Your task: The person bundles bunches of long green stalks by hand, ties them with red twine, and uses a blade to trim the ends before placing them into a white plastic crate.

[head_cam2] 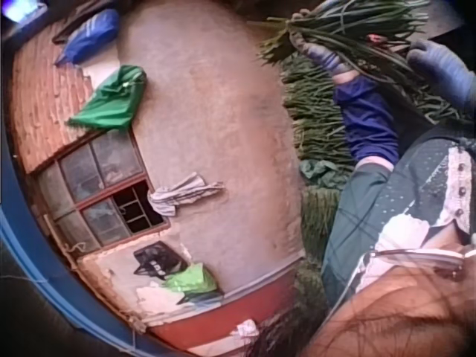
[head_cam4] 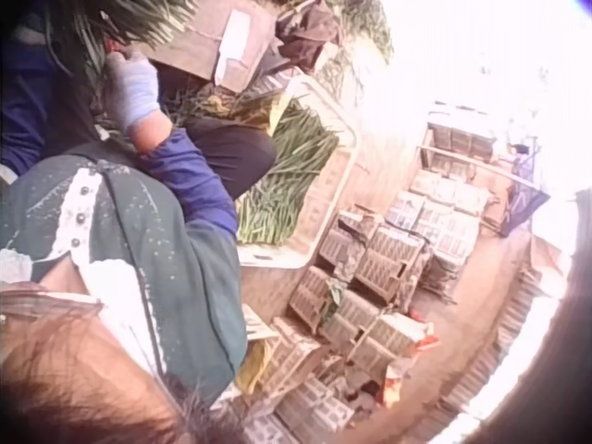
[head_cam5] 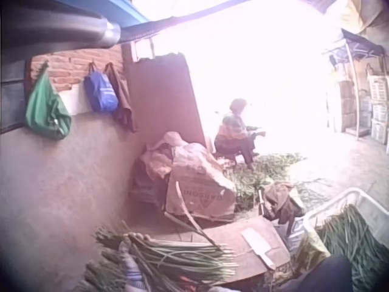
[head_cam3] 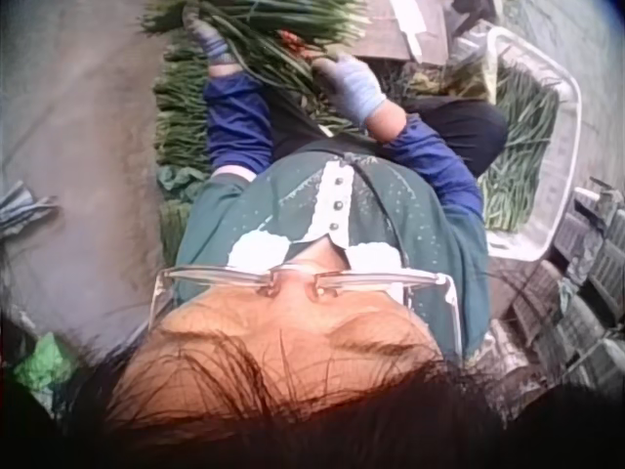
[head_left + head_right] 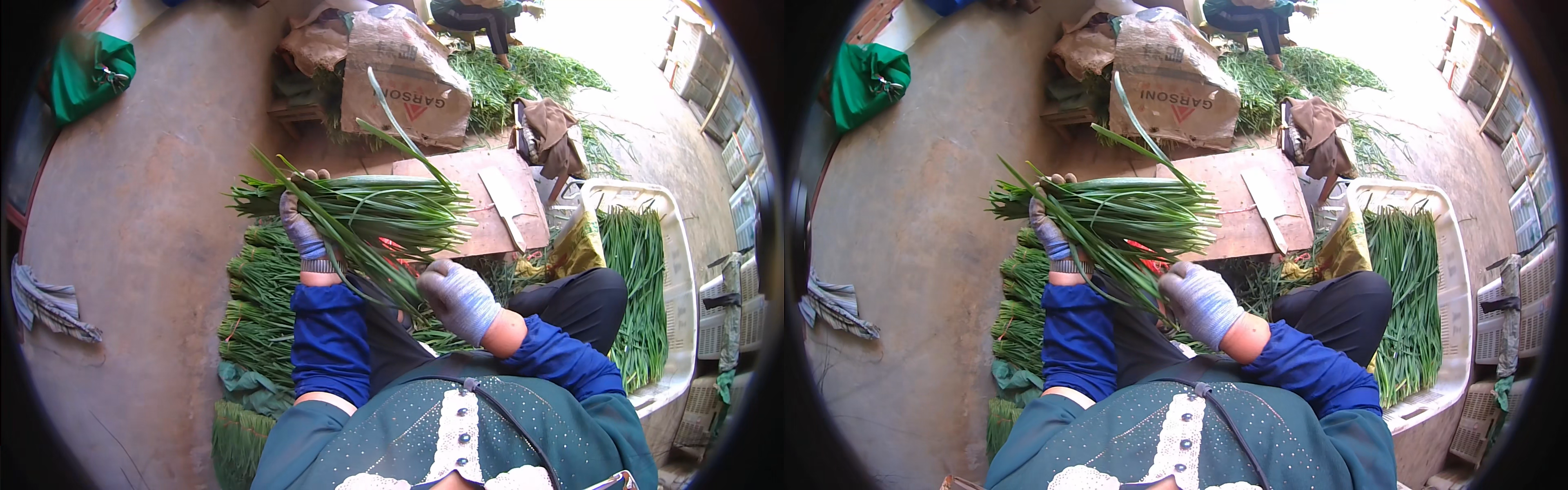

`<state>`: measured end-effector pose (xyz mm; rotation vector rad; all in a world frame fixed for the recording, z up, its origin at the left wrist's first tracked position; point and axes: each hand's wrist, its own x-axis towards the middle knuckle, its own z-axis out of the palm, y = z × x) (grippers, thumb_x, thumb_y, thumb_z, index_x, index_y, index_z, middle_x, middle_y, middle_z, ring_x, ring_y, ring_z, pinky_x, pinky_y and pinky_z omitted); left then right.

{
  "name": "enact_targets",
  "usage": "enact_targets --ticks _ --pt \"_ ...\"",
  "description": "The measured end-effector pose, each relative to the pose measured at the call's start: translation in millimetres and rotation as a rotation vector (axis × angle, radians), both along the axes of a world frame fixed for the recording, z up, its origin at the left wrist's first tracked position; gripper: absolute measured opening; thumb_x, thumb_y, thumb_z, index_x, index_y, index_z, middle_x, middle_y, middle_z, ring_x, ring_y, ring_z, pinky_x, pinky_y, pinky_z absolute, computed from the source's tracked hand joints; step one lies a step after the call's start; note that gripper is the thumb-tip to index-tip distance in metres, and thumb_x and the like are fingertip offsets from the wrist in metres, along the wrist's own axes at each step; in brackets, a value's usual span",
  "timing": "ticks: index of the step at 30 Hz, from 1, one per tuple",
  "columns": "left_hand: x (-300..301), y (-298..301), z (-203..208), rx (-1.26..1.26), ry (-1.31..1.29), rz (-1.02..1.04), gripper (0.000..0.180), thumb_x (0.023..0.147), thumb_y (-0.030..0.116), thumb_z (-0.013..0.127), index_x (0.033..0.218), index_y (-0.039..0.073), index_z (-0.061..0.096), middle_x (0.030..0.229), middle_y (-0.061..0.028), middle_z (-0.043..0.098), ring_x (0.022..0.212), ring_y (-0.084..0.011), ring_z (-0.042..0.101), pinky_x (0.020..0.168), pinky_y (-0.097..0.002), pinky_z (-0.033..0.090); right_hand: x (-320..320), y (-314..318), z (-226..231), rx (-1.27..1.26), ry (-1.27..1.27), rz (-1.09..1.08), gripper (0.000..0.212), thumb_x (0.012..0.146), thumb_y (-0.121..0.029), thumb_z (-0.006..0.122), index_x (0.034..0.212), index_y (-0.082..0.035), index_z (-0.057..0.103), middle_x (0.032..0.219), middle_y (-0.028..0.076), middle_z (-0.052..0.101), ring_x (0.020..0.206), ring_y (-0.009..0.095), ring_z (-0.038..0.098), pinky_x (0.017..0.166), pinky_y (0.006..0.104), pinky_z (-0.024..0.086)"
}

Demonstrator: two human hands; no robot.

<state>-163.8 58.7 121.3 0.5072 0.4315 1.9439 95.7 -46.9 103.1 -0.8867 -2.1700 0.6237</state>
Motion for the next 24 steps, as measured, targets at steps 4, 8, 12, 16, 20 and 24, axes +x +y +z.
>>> enact_targets --ticks 4,8,12,16,20,24 --pt "6.7 -1.6 6.2 -0.039 -0.023 0.004 0.020 0.094 0.028 0.061 0.104 0.011 0.066 0.100 -0.0066 0.071 0.105 -0.0279 0.064 0.096 -0.0439 0.051 -10.9 13.1 -12.8 0.097 0.032 -0.151 0.044 0.082 -0.004 0.063 0.123 -0.007 0.049 0.082 0.017 0.063 0.069 0.038 0.064 0.059 0.0472 0.051" --pt "4.3 4.8 -0.4 0.010 -0.052 0.030 0.018 0.093 0.024 0.064 0.102 0.008 0.065 0.102 -0.0092 0.070 0.103 -0.0285 0.065 0.099 -0.0421 0.051 -18.3 27.4 -8.9 0.043 -0.274 -0.130 0.042 0.084 -0.021 0.062 0.123 -0.011 0.049 0.083 0.015 0.064 0.068 0.035 0.066 0.056 0.0468 0.051" --pt "8.0 1.9 3.4 -0.008 -0.023 0.025 0.018 0.093 0.024 0.063 0.100 0.008 0.066 0.102 -0.0094 0.071 0.104 -0.0287 0.064 0.099 -0.0419 0.051 -9.6 36.6 -9.8 0.112 -0.230 -0.046 0.033 0.084 -0.021 0.062 0.115 -0.010 0.056 0.083 0.015 0.065 0.070 0.035 0.066 0.057 0.0476 0.052" --pt "8.1 1.0 5.6 -0.039 0.000 -0.001 0.020 0.093 0.027 0.063 0.102 0.009 0.067 0.103 -0.0080 0.071 0.107 -0.0290 0.063 0.097 -0.0429 0.051 -11.5 44.6 3.3 -0.080 -0.518 -0.044 0.024 0.084 -0.022 0.062 0.102 -0.006 0.061 0.083 0.018 0.068 0.075 0.036 0.069 0.062 0.0490 0.053" --pt "-2.7 1.8 -1.1 0.011 0.014 0.002 0.020 0.093 0.027 0.062 0.102 0.009 0.067 0.103 -0.0076 0.071 0.109 -0.0288 0.062 0.098 -0.0437 0.050 9.7 41.5 -12.6 -0.098 -0.664 -0.161 0.020 0.086 -0.018 0.058 0.102 -0.007 0.061 0.085 0.018 0.069 0.078 0.034 0.070 0.063 0.0472 0.054" --pt "-11.2 1.0 0.0 -0.016 0.023 0.058 0.021 0.095 0.029 0.060 0.103 0.010 0.066 0.102 -0.0089 0.070 0.108 -0.0296 0.062 0.100 -0.0425 0.048 36.9 36.7 -32.2 -0.135 -0.717 -0.233 0.016 0.086 -0.015 0.056 0.099 -0.009 0.063 0.092 0.016 0.070 0.084 0.032 0.070 0.068 0.0449 0.056"
